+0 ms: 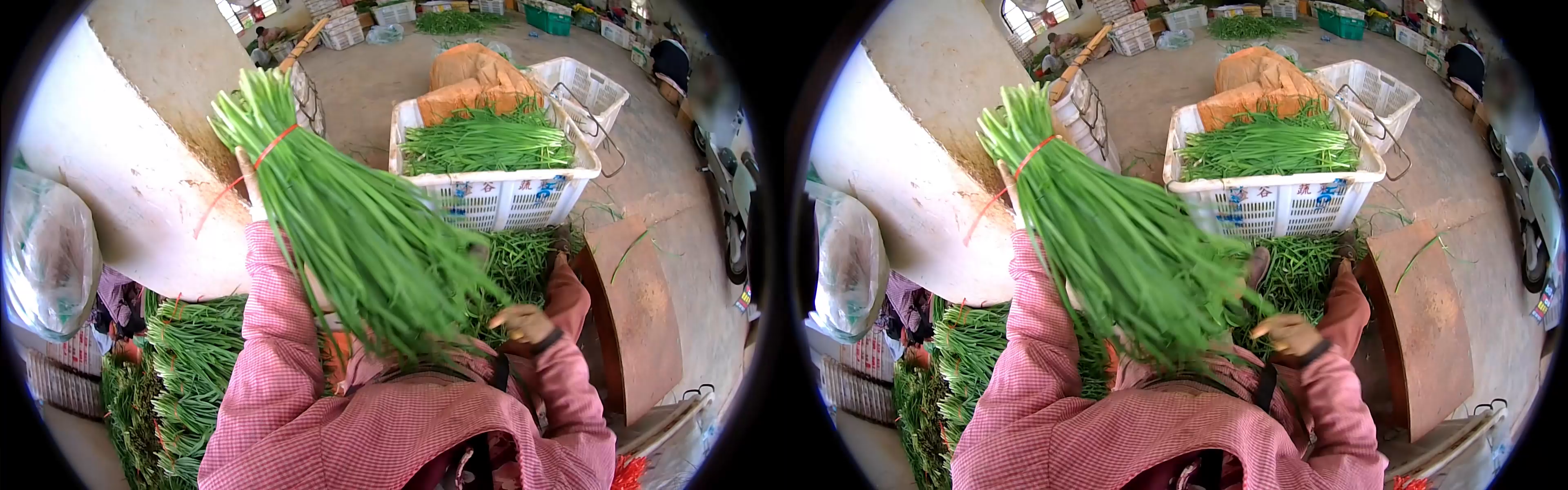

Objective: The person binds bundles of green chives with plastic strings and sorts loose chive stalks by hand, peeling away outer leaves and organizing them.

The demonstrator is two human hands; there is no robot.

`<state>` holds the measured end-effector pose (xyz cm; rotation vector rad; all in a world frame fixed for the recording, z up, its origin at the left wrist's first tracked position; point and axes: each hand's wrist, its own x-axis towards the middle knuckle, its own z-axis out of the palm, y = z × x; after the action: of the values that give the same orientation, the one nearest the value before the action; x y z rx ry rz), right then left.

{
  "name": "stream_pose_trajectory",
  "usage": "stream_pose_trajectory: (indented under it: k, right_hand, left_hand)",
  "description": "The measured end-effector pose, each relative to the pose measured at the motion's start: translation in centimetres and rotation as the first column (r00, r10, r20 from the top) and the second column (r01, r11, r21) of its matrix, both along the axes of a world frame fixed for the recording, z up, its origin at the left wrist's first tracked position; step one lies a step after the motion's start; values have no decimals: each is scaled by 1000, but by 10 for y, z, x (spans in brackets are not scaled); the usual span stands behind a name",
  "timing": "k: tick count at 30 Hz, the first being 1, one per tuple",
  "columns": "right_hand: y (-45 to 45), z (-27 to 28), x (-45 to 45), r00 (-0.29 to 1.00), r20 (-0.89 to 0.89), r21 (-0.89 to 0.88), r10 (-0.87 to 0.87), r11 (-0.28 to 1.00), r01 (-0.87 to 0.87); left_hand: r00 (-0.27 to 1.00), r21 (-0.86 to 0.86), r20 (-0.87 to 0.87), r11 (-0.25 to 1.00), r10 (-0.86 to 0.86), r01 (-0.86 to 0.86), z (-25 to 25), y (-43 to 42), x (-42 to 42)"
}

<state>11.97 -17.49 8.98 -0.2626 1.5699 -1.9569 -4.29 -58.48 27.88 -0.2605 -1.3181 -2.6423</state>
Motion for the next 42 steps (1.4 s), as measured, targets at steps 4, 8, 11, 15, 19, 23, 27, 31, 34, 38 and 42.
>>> stream_pose_trajectory:
  k: [4, 8, 11, 15, 19, 23, 27, 31, 34, 38, 42]
  right_hand:
    - [41, 10, 19, 787, -203, 149, -582, 776, 613]
    - [-30, 94, 21, 887, -288, 155, -360, 897, 414]
    - [-86, 93, 1, 606, -788, 290, -110, 802, 522]
    - [-129, 84, -6, 472, -863, 458, 179, 669, 585]
    - [-85, 117, 14, 453, -891, 106, -38, 952, 288]
    - [-50, 133, -15, 324, -945, 178, -39, 770, 613]
    - [-85, 128, -59, 295, -955, 195, -26, 695, 692]
    - [-142, 124, -105, 496, -798, -35, -343, 847, 530]
    - [-132, 146, -119, 779, -481, -303, -402, 910, 282]
    - [-126, 158, -100, 938, -273, -617, -213, 787, -1]
    - [-139, 116, -60, 983, -173, -725, -65, 683, -82]
  left_hand:
    - [999, 129, 22, 991, -34, 31, -29, 22, -5]
    - [986, 126, 103, 985, -132, 119, -47, 52, -5]
    - [978, 173, 114, 973, -172, 151, -59, 64, -4]
    - [981, 144, 139, 983, -138, 118, -65, 68, 4]
    - [978, 144, 179, 986, -106, 81, -65, 62, 4]
    - [991, 82, 133, 997, -1, -10, -54, 81, 23]
    - [1000, -67, 15, 998, 3, -2, -53, 111, 28]
    - [997, -347, -68, 938, -44, 18, -24, 160, 39]
    - [918, -695, -236, 716, -318, 69, 38, 161, 46]
    - [729, -884, 96, 279, -678, 376, 102, 109, 38]
    - [531, -666, 326, 209, -782, 716, 15, 65, 47]
